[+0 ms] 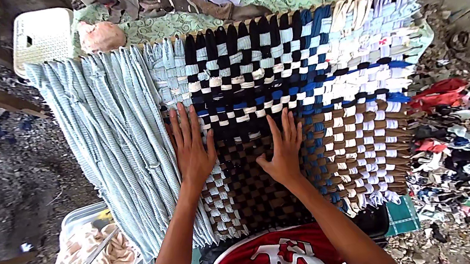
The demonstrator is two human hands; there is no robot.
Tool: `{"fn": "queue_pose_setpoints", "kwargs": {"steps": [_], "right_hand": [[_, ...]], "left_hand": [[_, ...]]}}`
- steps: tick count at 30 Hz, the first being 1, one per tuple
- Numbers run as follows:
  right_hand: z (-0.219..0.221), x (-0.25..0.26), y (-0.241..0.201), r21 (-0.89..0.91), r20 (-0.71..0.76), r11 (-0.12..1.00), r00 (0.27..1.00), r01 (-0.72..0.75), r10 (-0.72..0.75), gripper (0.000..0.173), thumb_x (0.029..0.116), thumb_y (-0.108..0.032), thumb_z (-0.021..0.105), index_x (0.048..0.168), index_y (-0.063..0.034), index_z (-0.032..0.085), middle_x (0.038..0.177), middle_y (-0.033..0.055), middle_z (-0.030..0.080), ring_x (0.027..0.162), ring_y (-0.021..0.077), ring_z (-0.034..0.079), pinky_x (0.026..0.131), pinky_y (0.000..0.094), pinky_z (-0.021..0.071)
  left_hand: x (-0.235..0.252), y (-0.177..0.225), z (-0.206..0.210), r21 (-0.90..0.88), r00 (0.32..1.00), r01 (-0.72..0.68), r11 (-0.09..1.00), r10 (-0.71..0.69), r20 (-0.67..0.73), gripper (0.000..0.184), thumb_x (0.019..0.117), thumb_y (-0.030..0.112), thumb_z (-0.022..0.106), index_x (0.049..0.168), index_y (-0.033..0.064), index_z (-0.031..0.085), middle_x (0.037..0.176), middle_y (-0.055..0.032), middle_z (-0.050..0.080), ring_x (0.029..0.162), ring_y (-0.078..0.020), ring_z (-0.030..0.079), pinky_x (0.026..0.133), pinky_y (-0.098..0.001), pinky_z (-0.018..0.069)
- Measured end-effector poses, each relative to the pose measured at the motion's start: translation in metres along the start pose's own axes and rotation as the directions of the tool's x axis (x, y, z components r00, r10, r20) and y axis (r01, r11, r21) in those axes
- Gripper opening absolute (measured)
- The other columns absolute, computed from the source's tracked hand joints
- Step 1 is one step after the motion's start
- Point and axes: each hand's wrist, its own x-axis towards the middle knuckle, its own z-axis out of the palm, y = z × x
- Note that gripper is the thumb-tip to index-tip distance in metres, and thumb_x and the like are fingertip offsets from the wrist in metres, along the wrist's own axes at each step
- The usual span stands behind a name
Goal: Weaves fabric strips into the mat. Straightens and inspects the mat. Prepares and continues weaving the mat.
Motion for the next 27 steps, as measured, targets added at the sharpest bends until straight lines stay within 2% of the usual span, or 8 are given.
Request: {"fn": "queue_pose_setpoints", "kwargs": {"steps": [4,7,9,13,16,20,24,27], "right_hand": [[0.001,-0.008,0.015,0.024,0.003,0.998,0.999,0.053,-0.053,0.102,0.0777,-0.036,0.077,0.165,-0.0246,0.025,0.174,0.0092,0.005,0.160,0.0275,-0.003,0.127,0.0647,-0.0008],[-0.005,-0.017,0.028,0.002,0.069,0.991,0.989,0.133,-0.133,0.085,0.0944,-0.046,0.061,0.166,-0.0212,0.021,0.174,0.0061,0.004,0.160,0.0256,-0.003,0.129,0.0608,0.0020],[-0.014,-0.027,0.040,0.025,0.128,0.986,0.977,0.167,-0.169,0.083,0.0978,-0.054,0.053,0.166,-0.0188,0.021,0.174,0.0030,0.007,0.161,0.0235,-0.001,0.131,0.0573,0.0040],[-0.024,-0.047,0.033,0.039,0.143,0.994,0.984,0.104,-0.108,0.104,0.0868,-0.070,0.061,0.166,-0.0162,0.020,0.174,0.0029,0.009,0.161,0.0221,0.000,0.130,0.0592,-0.0001],[-0.013,-0.046,0.011,-0.018,0.056,1.000,0.998,0.017,-0.016,0.113,0.0789,-0.073,0.066,0.166,-0.0166,0.020,0.174,0.0044,0.009,0.161,0.0255,-0.001,0.127,0.0649,-0.0045],[0.009,-0.040,-0.007,-0.086,-0.014,0.996,0.999,-0.036,0.035,0.112,0.0730,-0.060,0.075,0.165,-0.0228,0.022,0.174,0.0125,0.003,0.160,0.0335,-0.005,0.124,0.0693,-0.0042],[0.010,-0.040,-0.001,-0.098,0.046,0.995,0.998,-0.035,0.040,0.112,0.0722,-0.039,0.080,0.166,-0.0298,0.019,0.174,0.0108,0.000,0.160,0.0321,-0.009,0.125,0.0672,-0.0046],[0.003,-0.044,0.004,-0.059,0.071,0.998,0.997,0.002,0.003,0.106,0.0762,-0.032,0.076,0.166,-0.0290,0.020,0.174,0.0081,-0.001,0.160,0.0298,-0.009,0.125,0.0669,-0.0043]], "left_hand": [[-0.001,0.000,0.001,0.003,1.000,-0.005,1.000,0.005,-0.003,0.075,0.1063,0.044,0.041,0.167,0.0121,0.010,0.175,-0.0084,-0.002,0.161,-0.0289,-0.004,0.130,-0.0602,0.0050],[-0.001,0.000,0.001,0.009,1.000,-0.005,1.000,0.005,-0.001,0.075,0.1065,0.043,0.041,0.167,0.0126,0.009,0.175,-0.0075,-0.003,0.161,-0.0285,-0.005,0.130,-0.0599,0.0050],[0.000,0.001,0.000,0.014,1.000,-0.005,1.000,0.005,0.005,0.075,0.1069,0.043,0.040,0.167,0.0125,0.008,0.175,-0.0080,-0.004,0.161,-0.0288,-0.006,0.130,-0.0597,0.0048],[-0.003,0.008,-0.006,0.014,1.000,0.012,1.000,-0.012,0.029,0.073,0.1074,0.041,0.038,0.167,0.0115,0.008,0.175,-0.0091,-0.007,0.161,-0.0293,-0.007,0.130,-0.0604,0.0049],[-0.007,0.024,-0.011,0.002,0.996,0.083,0.997,-0.083,0.023,0.076,0.1061,0.047,0.040,0.168,0.0152,0.009,0.175,-0.0095,-0.006,0.161,-0.0307,-0.005,0.127,-0.0638,0.0119],[-0.013,0.035,0.004,0.044,0.990,0.141,0.989,-0.139,-0.039,0.106,0.0902,0.079,0.048,0.168,0.0190,0.009,0.175,-0.0114,-0.004,0.161,-0.0328,-0.002,0.123,-0.0722,0.0067],[-0.014,0.029,0.015,0.043,0.988,0.157,0.987,-0.157,-0.005,0.108,0.0889,0.081,0.049,0.168,0.0211,0.007,0.175,-0.0095,-0.007,0.161,-0.0311,-0.006,0.124,-0.0708,0.0058],[-0.017,0.027,0.012,0.036,0.985,0.169,0.985,-0.170,0.022,0.107,0.0894,0.081,0.048,0.168,0.0224,0.006,0.175,-0.0080,-0.007,0.161,-0.0309,-0.005,0.124,-0.0695,0.0099]]}}
